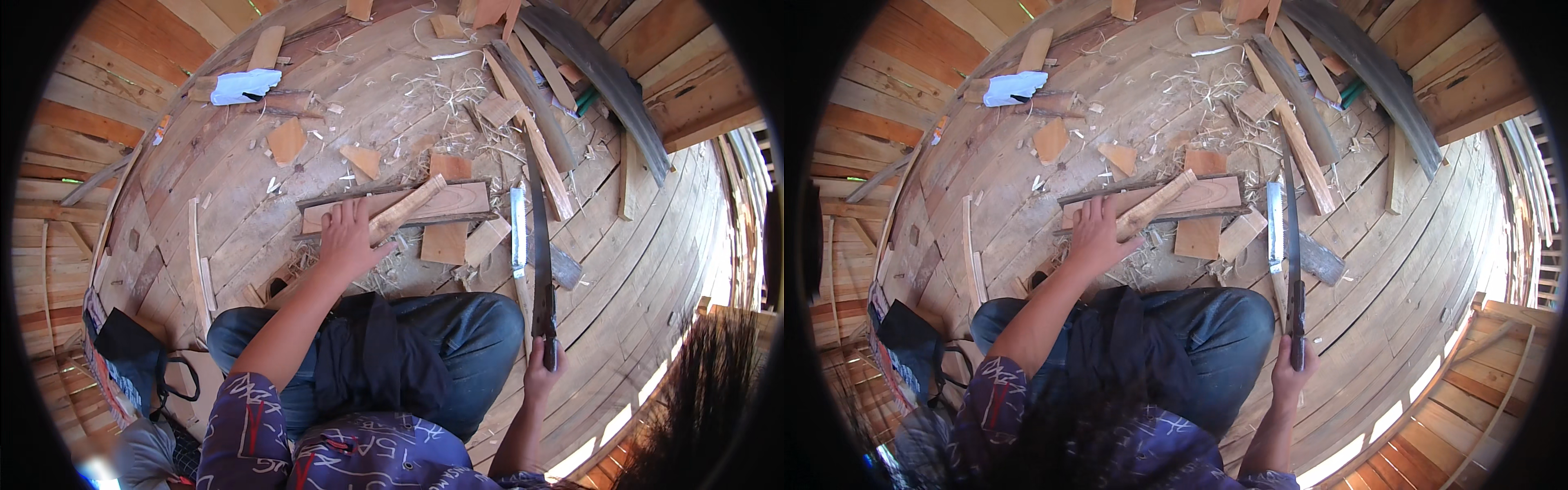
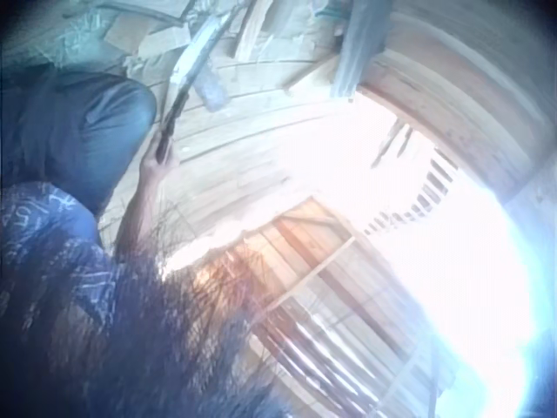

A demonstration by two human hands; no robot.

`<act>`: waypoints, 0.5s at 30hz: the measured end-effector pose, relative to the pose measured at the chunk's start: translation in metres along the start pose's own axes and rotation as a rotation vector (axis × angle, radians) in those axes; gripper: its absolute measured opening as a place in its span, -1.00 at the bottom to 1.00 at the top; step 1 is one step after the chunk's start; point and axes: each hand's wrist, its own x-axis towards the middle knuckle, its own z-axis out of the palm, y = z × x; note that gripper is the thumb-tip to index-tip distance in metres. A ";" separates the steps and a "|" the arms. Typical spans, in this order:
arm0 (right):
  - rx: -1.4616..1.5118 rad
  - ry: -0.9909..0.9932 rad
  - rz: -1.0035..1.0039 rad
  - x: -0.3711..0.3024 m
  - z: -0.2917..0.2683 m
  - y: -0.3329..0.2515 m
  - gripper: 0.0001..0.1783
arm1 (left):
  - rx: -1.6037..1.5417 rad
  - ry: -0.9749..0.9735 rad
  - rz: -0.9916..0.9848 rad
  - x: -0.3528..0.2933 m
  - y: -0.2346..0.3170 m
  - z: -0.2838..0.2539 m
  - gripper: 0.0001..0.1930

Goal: The person holds a piece of wood against a larger block on the floor and saws through it using a hand saw.

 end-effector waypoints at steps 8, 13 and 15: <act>-0.007 -0.225 -0.049 0.042 -0.007 -0.007 -0.64 | 0.205 0.122 0.124 0.054 0.032 0.033 0.02; 0.042 -0.362 -0.061 0.059 -0.005 -0.009 -0.64 | -0.001 0.164 0.214 0.073 0.036 0.064 0.00; 0.022 -0.401 -0.061 0.063 -0.005 -0.006 -0.62 | 0.022 0.224 0.293 0.080 0.025 0.072 0.00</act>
